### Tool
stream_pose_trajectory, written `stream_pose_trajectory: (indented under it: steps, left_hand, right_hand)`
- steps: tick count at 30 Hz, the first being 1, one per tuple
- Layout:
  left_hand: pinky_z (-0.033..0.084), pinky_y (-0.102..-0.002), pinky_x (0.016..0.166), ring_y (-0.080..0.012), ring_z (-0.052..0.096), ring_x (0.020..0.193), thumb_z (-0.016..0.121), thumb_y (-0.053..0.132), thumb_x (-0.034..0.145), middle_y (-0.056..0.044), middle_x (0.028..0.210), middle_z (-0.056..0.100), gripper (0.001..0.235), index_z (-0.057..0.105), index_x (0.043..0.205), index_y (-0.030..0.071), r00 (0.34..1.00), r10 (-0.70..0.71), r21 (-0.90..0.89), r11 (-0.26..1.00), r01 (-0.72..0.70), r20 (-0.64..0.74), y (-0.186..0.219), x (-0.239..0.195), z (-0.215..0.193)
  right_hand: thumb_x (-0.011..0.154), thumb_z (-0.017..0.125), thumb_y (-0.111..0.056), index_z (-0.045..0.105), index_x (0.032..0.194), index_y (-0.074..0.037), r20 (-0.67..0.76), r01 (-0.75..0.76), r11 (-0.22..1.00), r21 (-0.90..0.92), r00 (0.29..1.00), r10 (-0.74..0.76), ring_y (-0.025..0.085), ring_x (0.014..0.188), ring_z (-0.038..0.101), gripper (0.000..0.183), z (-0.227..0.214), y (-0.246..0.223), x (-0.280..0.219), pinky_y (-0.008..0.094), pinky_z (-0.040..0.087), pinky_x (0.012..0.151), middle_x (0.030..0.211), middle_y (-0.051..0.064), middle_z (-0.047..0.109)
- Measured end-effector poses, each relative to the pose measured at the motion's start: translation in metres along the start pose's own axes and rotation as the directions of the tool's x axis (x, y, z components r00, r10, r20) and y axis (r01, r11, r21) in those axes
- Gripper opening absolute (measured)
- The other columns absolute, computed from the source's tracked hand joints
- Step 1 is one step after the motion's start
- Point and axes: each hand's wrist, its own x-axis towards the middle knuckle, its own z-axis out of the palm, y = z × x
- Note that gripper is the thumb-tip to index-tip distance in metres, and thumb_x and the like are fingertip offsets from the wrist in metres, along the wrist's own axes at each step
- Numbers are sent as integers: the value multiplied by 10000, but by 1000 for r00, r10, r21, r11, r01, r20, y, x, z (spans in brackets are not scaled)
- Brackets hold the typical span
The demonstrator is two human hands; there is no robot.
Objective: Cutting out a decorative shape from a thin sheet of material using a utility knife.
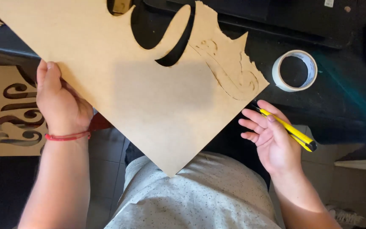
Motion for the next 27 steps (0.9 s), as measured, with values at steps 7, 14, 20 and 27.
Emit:
stream_pose_trajectory:
  steps: [7,14,20,27]
  left_hand:
    - [474,-412,1111,-262,524,1361,499,198,1082,-97,1446,505,496,319,1544,177,836,503,467,698,-543,220,-59,-38,-57]
    - [459,-521,869,-394,666,1025,530,125,1062,-214,1201,624,241,691,1166,-21,-49,47,-53,90,-995,998,-37,-77,88]
    - [30,-556,1220,-353,148,1520,351,634,982,-117,1653,266,735,372,1574,200,4,-426,-43,-101,-994,905,-118,-95,125]
    - [-8,-504,1260,-260,37,1562,380,711,858,-47,1691,59,966,106,1620,183,115,-515,79,-92,-993,850,-142,-119,99]
  right_hand:
    - [1045,404,-453,530,1300,1,-68,435,866,-246,883,-464,235,672,636,536,-35,11,14,290,539,614,845,196,637]
    - [1068,529,-201,530,1158,21,286,596,723,-349,803,-523,250,747,664,240,-46,-16,75,281,547,619,879,212,629]
    - [1059,498,-35,530,1174,67,270,549,655,-519,832,-484,277,778,692,157,-30,-28,77,296,578,640,886,249,641]
    - [1114,512,-10,560,1180,120,419,637,506,-582,768,-485,272,753,684,153,-38,-38,86,309,572,672,876,253,650]
